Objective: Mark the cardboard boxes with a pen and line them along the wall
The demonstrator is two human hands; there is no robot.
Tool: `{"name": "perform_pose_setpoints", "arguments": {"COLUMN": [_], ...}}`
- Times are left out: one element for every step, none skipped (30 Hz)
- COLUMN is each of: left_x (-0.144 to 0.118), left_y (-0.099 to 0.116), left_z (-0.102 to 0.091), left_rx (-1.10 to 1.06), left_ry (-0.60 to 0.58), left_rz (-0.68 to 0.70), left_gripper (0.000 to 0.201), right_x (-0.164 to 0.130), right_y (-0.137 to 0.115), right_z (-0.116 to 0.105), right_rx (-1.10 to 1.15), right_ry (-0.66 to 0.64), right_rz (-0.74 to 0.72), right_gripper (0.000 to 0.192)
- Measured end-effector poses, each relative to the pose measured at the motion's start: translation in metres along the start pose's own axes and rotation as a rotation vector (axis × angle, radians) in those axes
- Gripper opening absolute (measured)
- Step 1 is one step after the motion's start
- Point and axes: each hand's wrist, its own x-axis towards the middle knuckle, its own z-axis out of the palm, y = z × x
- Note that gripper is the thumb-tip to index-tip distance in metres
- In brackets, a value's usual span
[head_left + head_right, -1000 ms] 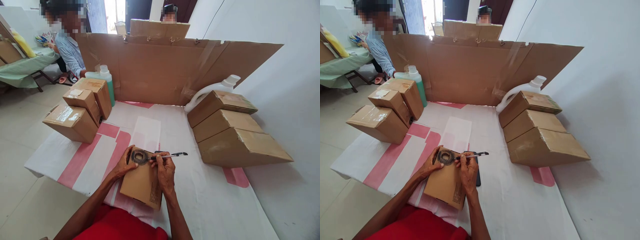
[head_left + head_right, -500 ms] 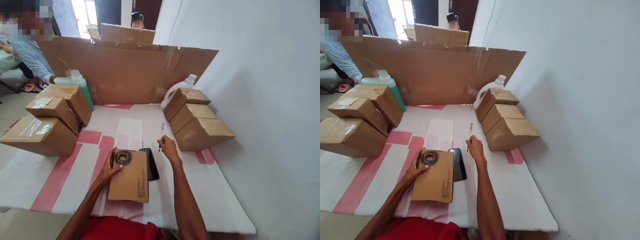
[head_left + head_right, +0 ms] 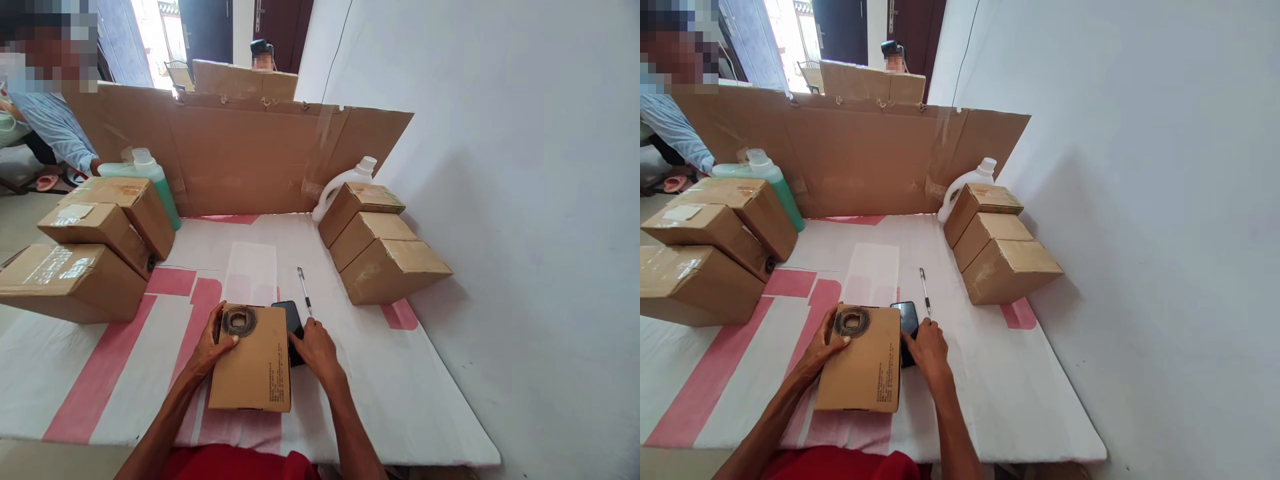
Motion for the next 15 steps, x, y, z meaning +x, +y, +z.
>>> {"name": "perform_pose_setpoints", "arguments": {"left_x": [0.0,-0.001,-0.001,-0.001,-0.001,-0.001,-0.001,-0.002,-0.002,-0.002,-0.003,-0.003,-0.004,-0.004,-0.004], "left_y": [0.001,0.002,0.003,0.003,0.003,0.002,0.001,-0.001,-0.002,-0.004,-0.005,-0.007,-0.008,-0.008,-0.008], "left_z": [0.001,0.002,0.002,0.002,0.002,0.001,0.0,-0.002,-0.003,-0.005,-0.006,-0.007,-0.008,-0.008,-0.007], "left_rx": [-0.007,-0.018,-0.031,-0.044,-0.052,-0.056,-0.058,-0.06,-0.065,-0.075,-0.091,-0.109,-0.125,-0.138,-0.148], "left_ry": [0.002,-0.001,-0.006,-0.009,-0.007,0.0,0.011,0.021,0.034,0.043,0.052,0.06,0.068,0.071,0.07], "left_rz": [0.001,0.002,0.003,0.006,0.01,0.014,0.017,0.02,0.027,0.034,0.043,0.051,0.055,0.056,0.054], "left_gripper": [0.096,0.097,0.098,0.099,0.1,0.1,0.099,0.097,0.094,0.092,0.089,0.087,0.086,0.085,0.084], "right_x": [-0.008,-0.013,-0.016,-0.017,-0.016,-0.014,-0.013,-0.011,-0.011,-0.011,-0.013,-0.016,-0.019,-0.023,-0.028], "right_y": [0.002,0.003,0.004,0.005,0.006,0.007,0.007,0.007,0.008,0.008,0.009,0.011,0.013,0.015,0.017], "right_z": [0.005,0.01,0.014,0.016,0.018,0.019,0.019,0.02,0.02,0.02,0.02,0.018,0.016,0.011,0.006], "right_rx": [0.025,0.057,0.097,0.144,0.199,0.262,0.336,0.416,0.503,0.592,0.684,0.775,0.86,0.935,1.021], "right_ry": [0.001,0.009,0.018,0.024,0.024,0.015,-0.004,-0.031,-0.062,-0.092,-0.12,-0.143,-0.16,-0.173,-0.186], "right_rz": [0.005,0.012,0.022,0.035,0.049,0.056,0.054,0.046,0.034,0.025,0.02,0.022,0.03,0.036,0.047], "right_gripper": [0.026,0.026,0.025,0.024,0.023,0.021,0.019,0.017,0.015,0.014,0.015,0.018,0.022,0.027,0.032]}}
